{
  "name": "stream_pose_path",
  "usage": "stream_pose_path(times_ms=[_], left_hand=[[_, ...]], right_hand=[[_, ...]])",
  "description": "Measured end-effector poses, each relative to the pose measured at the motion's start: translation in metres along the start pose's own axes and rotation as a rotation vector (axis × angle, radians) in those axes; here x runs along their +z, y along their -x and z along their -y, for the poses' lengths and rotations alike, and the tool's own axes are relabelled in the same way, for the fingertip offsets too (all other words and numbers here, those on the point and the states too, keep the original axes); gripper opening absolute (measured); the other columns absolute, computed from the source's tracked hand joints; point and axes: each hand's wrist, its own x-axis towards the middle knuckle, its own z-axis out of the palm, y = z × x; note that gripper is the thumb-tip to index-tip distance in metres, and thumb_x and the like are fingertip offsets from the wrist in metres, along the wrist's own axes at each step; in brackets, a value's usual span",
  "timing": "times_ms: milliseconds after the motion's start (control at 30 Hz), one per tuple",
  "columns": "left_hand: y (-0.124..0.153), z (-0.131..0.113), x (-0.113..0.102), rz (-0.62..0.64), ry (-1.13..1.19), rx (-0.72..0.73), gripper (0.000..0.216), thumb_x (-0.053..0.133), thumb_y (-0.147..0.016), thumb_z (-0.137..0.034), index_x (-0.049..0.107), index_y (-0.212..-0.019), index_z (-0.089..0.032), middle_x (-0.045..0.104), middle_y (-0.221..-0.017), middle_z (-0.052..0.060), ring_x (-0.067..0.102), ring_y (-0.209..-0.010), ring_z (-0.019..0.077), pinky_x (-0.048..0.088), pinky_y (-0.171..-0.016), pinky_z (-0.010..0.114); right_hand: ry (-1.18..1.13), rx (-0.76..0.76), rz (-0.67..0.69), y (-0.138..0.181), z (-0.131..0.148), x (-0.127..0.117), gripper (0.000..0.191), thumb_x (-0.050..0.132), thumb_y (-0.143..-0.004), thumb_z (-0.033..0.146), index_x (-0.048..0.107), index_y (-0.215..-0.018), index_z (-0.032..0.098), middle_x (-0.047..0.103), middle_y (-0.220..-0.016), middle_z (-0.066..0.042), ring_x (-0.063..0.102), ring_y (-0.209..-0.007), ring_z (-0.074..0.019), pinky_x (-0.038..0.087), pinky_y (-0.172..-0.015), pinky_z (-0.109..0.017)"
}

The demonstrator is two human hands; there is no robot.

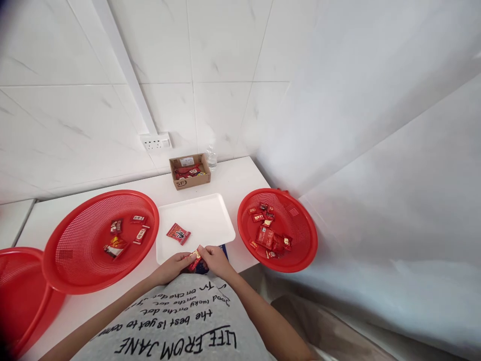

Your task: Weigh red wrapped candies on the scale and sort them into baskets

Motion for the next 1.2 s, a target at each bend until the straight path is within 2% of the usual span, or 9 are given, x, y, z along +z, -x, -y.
stream_pose_path(times_ms=[167, 300, 533, 800, 933, 1067, 1133, 1200], left_hand=[[-0.005, 0.005, 0.004, -0.019, 0.107, -0.062, 0.044, 0.049, -0.076, -0.058, 0.056, -0.067, -0.015, 0.052, -0.060, -0.002, 0.042, -0.055, 0.0107, 0.030, -0.055, 0.023], [-0.006, 0.004, 0.007, 0.005, 0.248, -0.063, 0.040, 0.056, -0.073, -0.055, 0.056, -0.073, -0.016, 0.052, -0.062, -0.003, 0.045, -0.059, 0.0119, 0.034, -0.059, 0.024], [-0.006, 0.004, 0.006, 0.000, 0.191, -0.057, 0.040, 0.055, -0.073, -0.056, 0.056, -0.073, -0.016, 0.053, -0.063, -0.002, 0.043, -0.058, 0.0112, 0.033, -0.058, 0.024], [-0.011, 0.010, 0.006, -0.177, 0.172, -0.094, 0.044, 0.052, -0.072, -0.060, 0.055, -0.076, -0.016, 0.052, -0.063, -0.002, 0.046, -0.058, 0.0125, 0.038, -0.060, 0.026], [-0.012, 0.007, -0.003, -0.370, -0.046, 0.008, 0.039, 0.044, -0.078, -0.056, 0.054, -0.076, -0.018, 0.052, -0.064, -0.001, 0.049, -0.061, 0.0153, 0.041, -0.061, 0.028], [-0.012, 0.008, -0.024, -0.636, -0.439, 0.225, 0.025, 0.051, -0.078, -0.043, 0.058, -0.085, -0.020, 0.060, -0.086, 0.006, 0.055, -0.082, 0.0220, 0.043, -0.075, 0.034], [-0.011, 0.011, -0.035, -0.693, -0.576, 0.285, 0.023, 0.054, -0.077, -0.037, 0.060, -0.093, -0.022, 0.061, -0.099, 0.008, 0.053, -0.096, 0.0255, 0.040, -0.086, 0.038], [-0.010, 0.015, -0.042, -0.690, -0.683, 0.289, 0.023, 0.056, -0.076, -0.033, 0.062, -0.096, -0.023, 0.059, -0.107, 0.009, 0.051, -0.104, 0.0277, 0.037, -0.092, 0.041]], right_hand=[[0.049, -0.056, -0.089, 0.003, 0.003, -0.001, 0.054, 0.042, -0.075, 0.067, 0.044, -0.051, 0.019, 0.043, -0.045, 0.004, 0.038, -0.045, -0.0088, 0.031, -0.047, -0.023], [-0.031, 0.011, -0.066, 0.002, 0.001, -0.003, 0.053, 0.045, -0.072, 0.069, 0.045, -0.055, 0.019, 0.043, -0.046, 0.005, 0.038, -0.044, -0.0086, 0.032, -0.046, -0.022], [-0.069, 0.007, -0.035, -0.002, -0.010, -0.003, 0.055, 0.042, -0.072, 0.071, 0.045, -0.056, 0.019, 0.043, -0.047, 0.004, 0.039, -0.045, -0.0087, 0.031, -0.046, -0.022], [-0.112, 0.046, -0.042, -0.003, -0.007, -0.002, 0.053, 0.046, -0.068, 0.072, 0.047, -0.060, 0.019, 0.048, -0.051, 0.003, 0.044, -0.047, -0.0097, 0.034, -0.048, -0.023], [-0.150, 0.074, -0.068, -0.004, -0.006, -0.003, 0.051, 0.047, -0.069, 0.070, 0.049, -0.065, 0.019, 0.052, -0.055, 0.002, 0.047, -0.048, -0.0106, 0.036, -0.048, -0.023], [-0.225, 0.103, -0.137, -0.005, -0.007, -0.006, 0.050, 0.049, -0.068, 0.068, 0.051, -0.068, 0.018, 0.055, -0.061, 0.001, 0.050, -0.051, -0.0108, 0.036, -0.049, -0.023], [-0.251, 0.117, -0.161, -0.006, -0.008, -0.007, 0.049, 0.050, -0.068, 0.067, 0.052, -0.070, 0.018, 0.057, -0.064, 0.000, 0.050, -0.052, -0.0107, 0.036, -0.049, -0.023], [-0.263, 0.130, -0.168, -0.006, -0.009, -0.007, 0.047, 0.051, -0.068, 0.066, 0.052, -0.071, 0.018, 0.058, -0.065, 0.000, 0.050, -0.052, -0.0107, 0.036, -0.048, -0.023]])
